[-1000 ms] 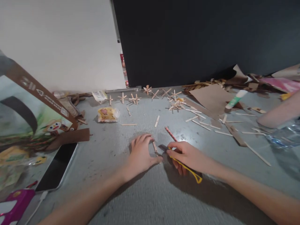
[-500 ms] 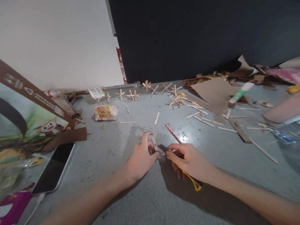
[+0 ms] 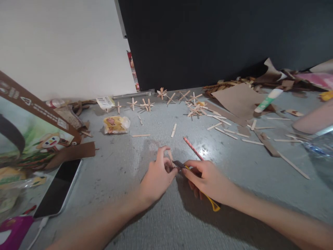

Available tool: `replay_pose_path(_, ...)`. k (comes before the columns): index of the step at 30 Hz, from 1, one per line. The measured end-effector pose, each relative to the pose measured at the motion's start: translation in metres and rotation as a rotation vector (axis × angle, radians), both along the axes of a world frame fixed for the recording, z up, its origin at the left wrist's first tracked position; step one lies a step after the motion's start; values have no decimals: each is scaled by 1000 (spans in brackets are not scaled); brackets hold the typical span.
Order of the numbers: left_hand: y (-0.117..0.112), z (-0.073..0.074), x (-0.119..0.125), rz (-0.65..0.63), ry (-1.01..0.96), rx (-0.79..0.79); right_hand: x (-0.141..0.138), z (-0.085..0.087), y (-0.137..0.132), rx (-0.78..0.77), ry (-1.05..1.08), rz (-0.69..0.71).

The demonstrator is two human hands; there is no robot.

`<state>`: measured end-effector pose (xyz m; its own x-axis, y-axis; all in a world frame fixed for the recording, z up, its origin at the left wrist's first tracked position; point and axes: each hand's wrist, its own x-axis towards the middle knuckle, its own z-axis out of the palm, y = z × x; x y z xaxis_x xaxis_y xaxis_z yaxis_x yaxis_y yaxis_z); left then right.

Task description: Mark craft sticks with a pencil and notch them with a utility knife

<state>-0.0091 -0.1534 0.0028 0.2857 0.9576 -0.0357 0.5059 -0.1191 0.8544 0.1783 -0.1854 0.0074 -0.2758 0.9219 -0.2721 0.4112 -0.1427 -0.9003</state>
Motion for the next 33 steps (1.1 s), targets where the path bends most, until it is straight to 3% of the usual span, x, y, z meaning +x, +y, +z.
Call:
replay_pose_path(12, 0, 0, 1, -10, 24, 22, -2, -2, 0, 9, -38, -6)
replay_pose_path(19, -1, 2, 1, -39, 14, 34, -4, 4, -3, 228, -167, -11)
replay_pose_path(33, 1, -5, -1, -29, -41, 97, -8, 2, -6, 226, -88, -29)
